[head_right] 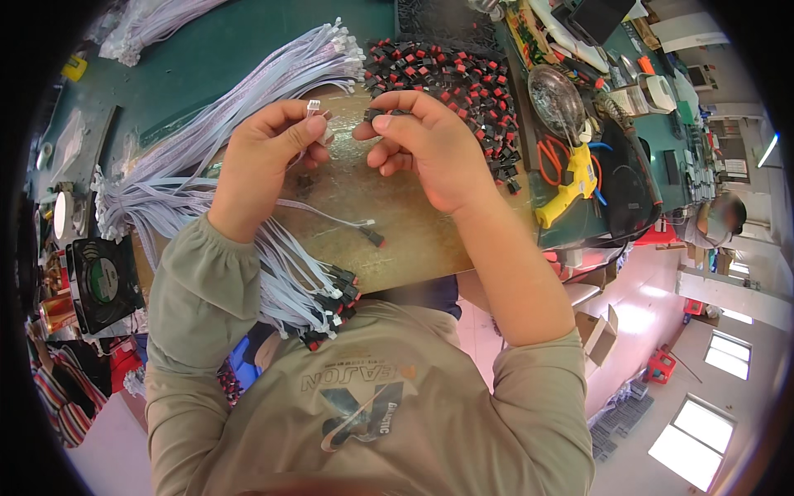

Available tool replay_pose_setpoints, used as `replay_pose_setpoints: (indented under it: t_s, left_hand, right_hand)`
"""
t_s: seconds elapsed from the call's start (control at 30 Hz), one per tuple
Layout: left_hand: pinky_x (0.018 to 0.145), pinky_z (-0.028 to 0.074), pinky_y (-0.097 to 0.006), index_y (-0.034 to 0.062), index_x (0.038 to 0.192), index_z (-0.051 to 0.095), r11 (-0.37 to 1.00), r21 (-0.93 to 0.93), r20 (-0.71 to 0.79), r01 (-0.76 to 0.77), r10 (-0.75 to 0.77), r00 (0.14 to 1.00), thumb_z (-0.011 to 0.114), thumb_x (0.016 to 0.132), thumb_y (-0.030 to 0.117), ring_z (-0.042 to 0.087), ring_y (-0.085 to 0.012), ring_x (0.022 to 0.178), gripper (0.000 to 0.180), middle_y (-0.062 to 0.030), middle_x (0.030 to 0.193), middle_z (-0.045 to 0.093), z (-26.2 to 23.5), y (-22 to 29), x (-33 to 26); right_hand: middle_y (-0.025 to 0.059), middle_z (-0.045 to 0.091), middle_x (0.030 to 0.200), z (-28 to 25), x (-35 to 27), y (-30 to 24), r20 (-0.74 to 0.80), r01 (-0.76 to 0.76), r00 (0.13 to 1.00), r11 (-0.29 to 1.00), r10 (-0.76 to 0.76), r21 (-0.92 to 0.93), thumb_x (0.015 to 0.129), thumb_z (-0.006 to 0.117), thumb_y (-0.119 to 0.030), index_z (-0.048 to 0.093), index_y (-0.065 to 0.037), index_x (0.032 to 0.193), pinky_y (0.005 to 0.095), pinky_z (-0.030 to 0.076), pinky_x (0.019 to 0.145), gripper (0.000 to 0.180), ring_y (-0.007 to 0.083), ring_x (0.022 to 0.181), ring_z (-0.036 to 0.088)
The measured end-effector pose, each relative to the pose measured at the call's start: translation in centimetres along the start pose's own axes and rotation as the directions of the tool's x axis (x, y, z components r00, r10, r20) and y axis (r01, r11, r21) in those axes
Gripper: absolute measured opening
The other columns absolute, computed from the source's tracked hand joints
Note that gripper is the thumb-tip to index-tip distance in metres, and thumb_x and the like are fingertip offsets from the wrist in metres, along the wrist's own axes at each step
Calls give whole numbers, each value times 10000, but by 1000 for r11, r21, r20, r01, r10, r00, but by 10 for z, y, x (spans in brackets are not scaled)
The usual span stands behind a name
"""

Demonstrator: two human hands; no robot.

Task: The person assembles wire harnesses by attaching connectors to the wires, then uses a hot air tool to seal the components.

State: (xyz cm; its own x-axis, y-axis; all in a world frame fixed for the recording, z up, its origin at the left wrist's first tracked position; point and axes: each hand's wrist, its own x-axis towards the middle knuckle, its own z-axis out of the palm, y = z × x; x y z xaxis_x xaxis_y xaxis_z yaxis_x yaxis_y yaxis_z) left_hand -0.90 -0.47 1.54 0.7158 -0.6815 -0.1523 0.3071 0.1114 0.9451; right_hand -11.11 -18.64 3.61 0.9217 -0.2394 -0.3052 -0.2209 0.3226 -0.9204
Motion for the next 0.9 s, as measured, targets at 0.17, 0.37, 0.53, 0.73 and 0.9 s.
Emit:
replay_pose_setpoints:
  t_s: [0.17,0.37,0.53,0.73,0.9]
  left_hand:
    - [656,464,-214,7,1019,623,1000,-1,16,-10,10,1000,639,907,170,579,-82,720,199,-4,847,612,-1,0,0]
    - [665,466,-213,10,1021,625,1000,0,19,-26,26,999,639,906,170,577,-79,721,198,-4,858,615,-1,0,-1]
    - [666,466,-213,10,1019,628,1000,0,25,-32,32,999,642,904,170,576,-76,719,197,-3,856,617,-1,-1,0]
    - [665,466,-214,15,1015,631,1000,-9,29,-25,25,999,645,902,169,576,-76,718,191,-3,849,619,-1,-1,-1]
    - [661,468,-216,15,1017,630,1000,-20,24,-22,23,999,645,903,168,578,-80,717,192,-4,851,622,-2,-2,0]
  right_hand:
    - [97,681,986,13,0,6,-33,87,995,992,-91,-94,908,580,-144,519,2,1163,238,489,627,301,120,710,627]
    - [83,683,990,16,1,11,4,107,994,986,-107,-127,907,592,-149,520,5,1157,227,481,617,302,114,714,628]
    - [72,680,970,16,1,11,15,105,995,988,-103,-117,903,602,-144,531,0,1146,226,476,606,291,113,712,629]
    - [57,671,933,15,3,11,43,118,993,980,-112,-160,895,615,-127,546,-7,1139,228,469,593,281,111,713,627]
    - [63,674,949,11,6,12,23,149,989,978,-147,-149,896,614,-127,549,-7,1141,228,469,598,281,111,713,623]
